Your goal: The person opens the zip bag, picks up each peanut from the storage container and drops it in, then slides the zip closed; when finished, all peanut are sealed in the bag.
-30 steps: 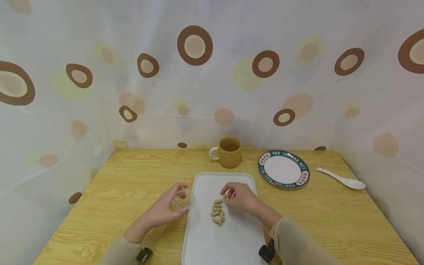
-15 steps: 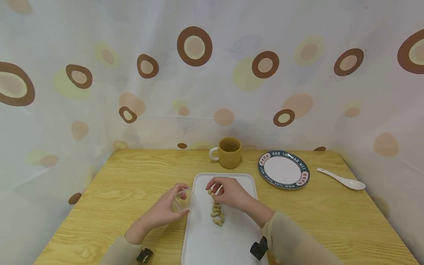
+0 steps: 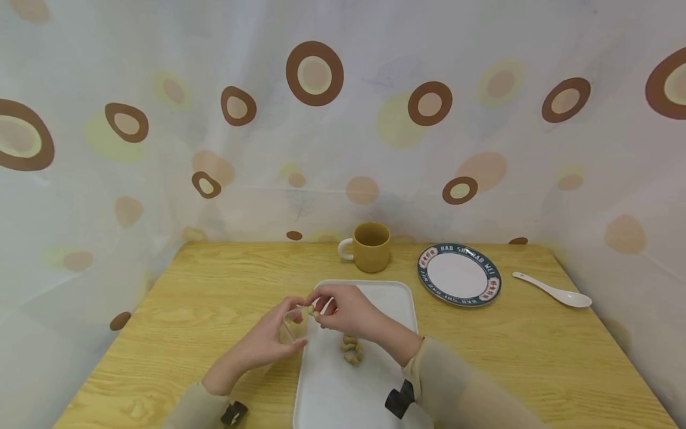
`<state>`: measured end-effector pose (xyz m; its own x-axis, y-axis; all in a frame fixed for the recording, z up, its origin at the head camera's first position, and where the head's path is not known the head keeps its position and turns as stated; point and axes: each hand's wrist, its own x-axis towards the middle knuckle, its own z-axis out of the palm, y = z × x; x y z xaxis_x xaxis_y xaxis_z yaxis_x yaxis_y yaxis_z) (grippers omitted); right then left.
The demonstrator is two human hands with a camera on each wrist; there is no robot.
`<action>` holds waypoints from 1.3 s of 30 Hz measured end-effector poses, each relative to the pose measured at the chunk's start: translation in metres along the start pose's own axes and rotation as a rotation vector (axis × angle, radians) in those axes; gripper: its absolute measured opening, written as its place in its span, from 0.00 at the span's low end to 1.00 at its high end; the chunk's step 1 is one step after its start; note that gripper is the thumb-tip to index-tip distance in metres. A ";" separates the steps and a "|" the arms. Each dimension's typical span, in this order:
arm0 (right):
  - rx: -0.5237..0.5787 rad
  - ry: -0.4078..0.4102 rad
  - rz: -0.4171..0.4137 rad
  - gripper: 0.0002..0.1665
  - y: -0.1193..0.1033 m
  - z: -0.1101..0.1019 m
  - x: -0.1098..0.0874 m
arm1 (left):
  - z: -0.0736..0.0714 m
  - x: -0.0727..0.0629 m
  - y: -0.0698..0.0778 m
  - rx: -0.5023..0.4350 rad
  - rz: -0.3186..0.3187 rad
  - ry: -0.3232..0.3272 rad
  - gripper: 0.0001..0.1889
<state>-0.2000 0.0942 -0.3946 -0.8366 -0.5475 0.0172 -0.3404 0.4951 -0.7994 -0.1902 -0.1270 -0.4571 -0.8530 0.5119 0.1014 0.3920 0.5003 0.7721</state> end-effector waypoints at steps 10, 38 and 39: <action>-0.002 -0.019 -0.007 0.16 -0.002 0.005 0.000 | 0.000 0.000 0.000 -0.004 -0.012 -0.001 0.34; -0.122 0.011 0.195 0.13 0.065 -0.003 -0.013 | -0.004 -0.004 0.000 -0.011 -0.020 0.015 0.35; -0.121 0.012 0.203 0.13 0.067 -0.003 -0.013 | -0.005 -0.004 0.000 -0.009 -0.020 0.015 0.35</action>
<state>-0.2130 0.1361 -0.4467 -0.8980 -0.4207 -0.1287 -0.2129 0.6715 -0.7097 -0.1881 -0.1324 -0.4548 -0.8660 0.4909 0.0952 0.3715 0.5043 0.7795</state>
